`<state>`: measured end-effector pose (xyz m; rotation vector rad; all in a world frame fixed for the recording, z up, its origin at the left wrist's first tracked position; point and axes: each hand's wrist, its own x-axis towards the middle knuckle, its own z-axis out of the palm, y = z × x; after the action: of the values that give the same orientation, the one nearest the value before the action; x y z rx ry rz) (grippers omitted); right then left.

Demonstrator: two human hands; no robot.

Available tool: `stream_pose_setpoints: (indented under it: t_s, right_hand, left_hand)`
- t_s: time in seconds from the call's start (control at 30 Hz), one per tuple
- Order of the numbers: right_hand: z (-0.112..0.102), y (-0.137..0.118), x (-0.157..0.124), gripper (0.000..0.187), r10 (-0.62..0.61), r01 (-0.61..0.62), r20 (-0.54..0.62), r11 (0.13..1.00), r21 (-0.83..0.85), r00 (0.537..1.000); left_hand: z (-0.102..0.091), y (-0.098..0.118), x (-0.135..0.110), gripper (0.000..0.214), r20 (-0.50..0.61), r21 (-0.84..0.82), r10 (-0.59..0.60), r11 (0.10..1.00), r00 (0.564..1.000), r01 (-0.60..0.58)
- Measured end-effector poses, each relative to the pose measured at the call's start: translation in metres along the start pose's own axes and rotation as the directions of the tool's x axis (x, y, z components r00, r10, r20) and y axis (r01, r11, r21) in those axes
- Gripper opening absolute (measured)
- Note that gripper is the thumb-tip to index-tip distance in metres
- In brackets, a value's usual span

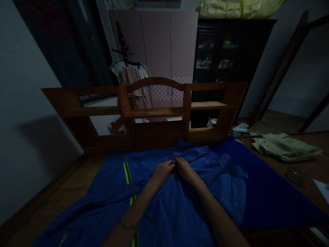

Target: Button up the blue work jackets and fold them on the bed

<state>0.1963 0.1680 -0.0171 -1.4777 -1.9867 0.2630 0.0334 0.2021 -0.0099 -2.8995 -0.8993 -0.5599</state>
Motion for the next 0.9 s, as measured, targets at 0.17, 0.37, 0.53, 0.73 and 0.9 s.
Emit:
stream_pose_setpoints:
  t_s: [0.17,0.37,0.53,0.73,0.9]
  right_hand:
    - [0.006,0.004,0.001,0.040,-0.006,0.006,-0.018,1.000,0.011,1.000]
    - [0.011,0.004,0.000,0.030,0.007,-0.004,-0.066,0.999,0.053,0.998]
    - [0.010,-0.002,0.000,0.037,0.075,-0.057,-0.149,0.991,0.120,0.986]
    - [0.008,0.004,0.001,0.038,0.305,-0.260,-0.241,0.945,0.199,0.921]
    - [0.007,0.006,-0.001,0.035,0.327,-0.289,-0.221,0.939,0.187,0.919]
  left_hand:
    - [0.009,-0.004,0.001,0.013,-0.027,-0.095,-0.007,0.995,1.000,0.004]
    - [0.012,-0.011,0.000,0.014,-0.050,-0.351,-0.004,0.936,0.999,-0.014]
    - [0.021,-0.017,0.005,0.005,-0.095,-0.637,-0.079,0.771,0.992,0.001]
    - [0.025,-0.015,0.006,0.008,-0.066,-0.813,-0.081,0.582,0.995,-0.007]
    - [0.024,-0.013,0.005,0.014,-0.030,-0.779,-0.063,0.627,0.998,0.016]
